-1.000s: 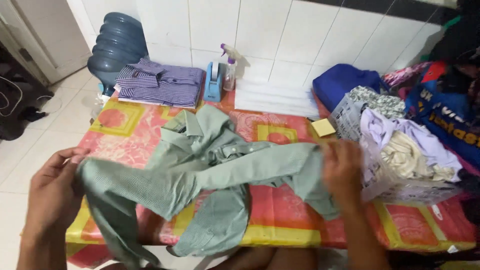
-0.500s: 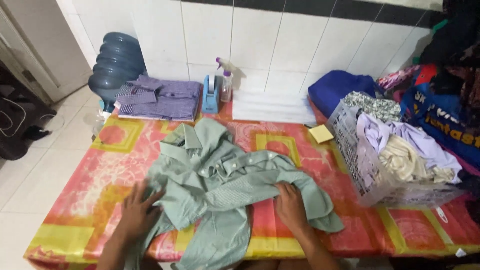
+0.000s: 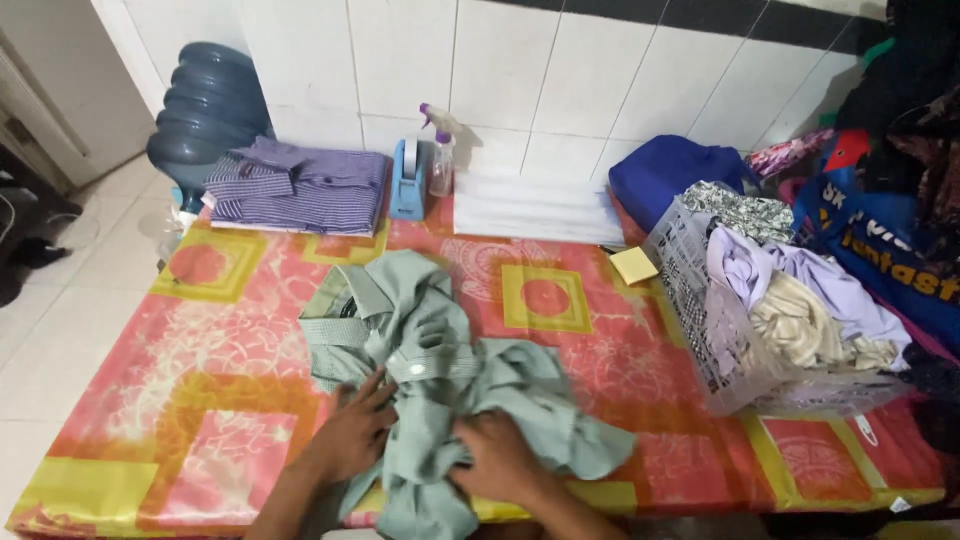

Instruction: Buttoning and folding a green striped shirt on a table.

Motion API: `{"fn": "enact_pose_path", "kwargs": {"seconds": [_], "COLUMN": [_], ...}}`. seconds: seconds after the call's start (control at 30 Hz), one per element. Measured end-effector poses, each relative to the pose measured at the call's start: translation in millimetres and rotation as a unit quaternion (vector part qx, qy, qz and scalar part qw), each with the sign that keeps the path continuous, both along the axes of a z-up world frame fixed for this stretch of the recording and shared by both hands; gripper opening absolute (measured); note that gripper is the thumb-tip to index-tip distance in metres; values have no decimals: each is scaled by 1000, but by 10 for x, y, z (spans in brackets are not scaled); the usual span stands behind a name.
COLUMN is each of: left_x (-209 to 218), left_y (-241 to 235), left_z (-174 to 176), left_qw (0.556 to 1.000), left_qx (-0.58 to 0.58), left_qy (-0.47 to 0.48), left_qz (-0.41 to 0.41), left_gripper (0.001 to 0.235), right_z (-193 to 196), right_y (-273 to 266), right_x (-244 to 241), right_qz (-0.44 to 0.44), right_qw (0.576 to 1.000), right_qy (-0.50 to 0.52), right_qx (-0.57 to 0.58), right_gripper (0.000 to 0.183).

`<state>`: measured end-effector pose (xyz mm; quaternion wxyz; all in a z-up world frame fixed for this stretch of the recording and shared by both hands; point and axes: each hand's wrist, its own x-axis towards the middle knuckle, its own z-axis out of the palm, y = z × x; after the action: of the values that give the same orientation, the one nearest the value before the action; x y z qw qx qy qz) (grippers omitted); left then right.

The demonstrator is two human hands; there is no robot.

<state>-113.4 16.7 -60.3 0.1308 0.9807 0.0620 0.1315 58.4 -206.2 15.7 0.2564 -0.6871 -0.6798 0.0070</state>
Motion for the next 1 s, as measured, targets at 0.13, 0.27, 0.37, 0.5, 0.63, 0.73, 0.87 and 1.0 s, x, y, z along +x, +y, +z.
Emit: {"fn": "enact_pose_path", "kwargs": {"seconds": [0.13, 0.27, 0.37, 0.5, 0.63, 0.73, 0.87, 1.0], "left_x": [-135, -1048, -2100, -1794, -1573, -1381, -1394, -1233], "left_y": [-110, 172, 1241, -133, 75, 137, 425, 999], "left_z": [298, 269, -280, 2251, 2568, 2888, 2477, 2339], "left_qw": [998, 980, 843, 866, 866, 910, 911, 907], "left_qx": [-3, -172, -474, -228, -164, 10, 43, 248], "left_qy": [-63, 41, -52, -289, -283, -189, -272, -194], "left_qz": [20, 96, 250, 338, 377, 368, 308, 279], "left_gripper": [22, 30, 48, 24, 17, 43, 9, 26], "right_z": [-19, 1056, 1073, 1173, 1599, 1900, 2133, 1546], "right_y": [-132, -543, -1191, -1843, -1977, -2003, -1639, -1139], "right_x": [-136, -96, 560, 1253, 1268, 1352, 1349, 2165], "right_qz": [14, 101, 159, -15, -161, -177, -247, -253], "right_qw": [1000, 961, 942, 970, 942, 963, 960, 957], "right_qy": [-6, 68, 192, 208, 289, 200, 127, -140], "right_qx": [-20, -250, -226, -128, 52, 44, -11, -15], "right_gripper": [39, 49, 44, 46, 39, 44, 27, 26]}}
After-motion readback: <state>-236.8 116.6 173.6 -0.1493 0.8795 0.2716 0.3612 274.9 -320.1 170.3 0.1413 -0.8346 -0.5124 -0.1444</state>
